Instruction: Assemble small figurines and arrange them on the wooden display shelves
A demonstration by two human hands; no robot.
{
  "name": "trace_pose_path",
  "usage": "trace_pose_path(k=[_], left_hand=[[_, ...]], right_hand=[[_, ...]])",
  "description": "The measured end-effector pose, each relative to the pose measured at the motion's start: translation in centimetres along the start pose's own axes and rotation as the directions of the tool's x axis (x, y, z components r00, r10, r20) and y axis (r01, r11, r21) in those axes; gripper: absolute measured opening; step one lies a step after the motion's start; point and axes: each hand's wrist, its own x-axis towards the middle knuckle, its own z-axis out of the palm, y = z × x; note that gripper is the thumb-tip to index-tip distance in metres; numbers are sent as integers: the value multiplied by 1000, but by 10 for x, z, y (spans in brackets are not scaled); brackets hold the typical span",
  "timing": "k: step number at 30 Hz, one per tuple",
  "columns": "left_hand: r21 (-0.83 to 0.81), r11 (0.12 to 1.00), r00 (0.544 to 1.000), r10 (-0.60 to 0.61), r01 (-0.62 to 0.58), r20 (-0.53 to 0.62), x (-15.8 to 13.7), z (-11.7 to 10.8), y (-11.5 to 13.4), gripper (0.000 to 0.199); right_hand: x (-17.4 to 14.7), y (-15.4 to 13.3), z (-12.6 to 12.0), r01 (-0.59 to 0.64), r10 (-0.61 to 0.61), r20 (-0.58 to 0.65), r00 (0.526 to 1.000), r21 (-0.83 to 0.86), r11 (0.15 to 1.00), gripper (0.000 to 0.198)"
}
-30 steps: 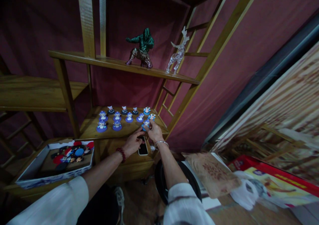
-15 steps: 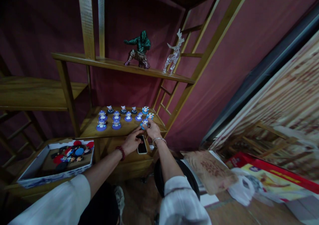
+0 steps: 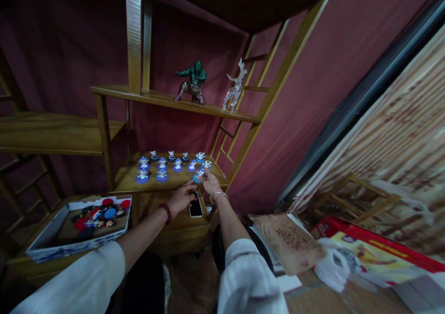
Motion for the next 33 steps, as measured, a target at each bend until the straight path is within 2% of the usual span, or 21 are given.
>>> trace_pose_path(k=[3,7,12,15,23,28,33], left_hand=[[-37,996,996,-86,86,16,-7,-2,8,26],[-144,983,993,-117,117,9,-20,-2,17,23],[-351,930,987,-142,107,-73,-39,-1,24,17],[-413,904,972,-184,109,-147,-49,-4,25,17],[-437,896,922,-229,74,-312,-71,-21,27,17],[-434,898,916,-230,69,-330,-78,-28,26,20],[-425,903,921,-220,67,-322,-84,-32,27,15]], right_hand=[[-4,-6,1,-12,8,26,1000,145,989,27],[-15,-15,6,-5,-16,81,997,256,967,26],[-36,-35,11,-19,-11,127,992,233,972,22],[-48,-48,15,-24,-18,195,981,210,977,22],[-73,-82,32,18,-73,238,969,226,974,24],[-83,-99,37,0,-52,243,969,211,978,27],[-91,-103,39,-10,-42,218,975,235,972,29]])
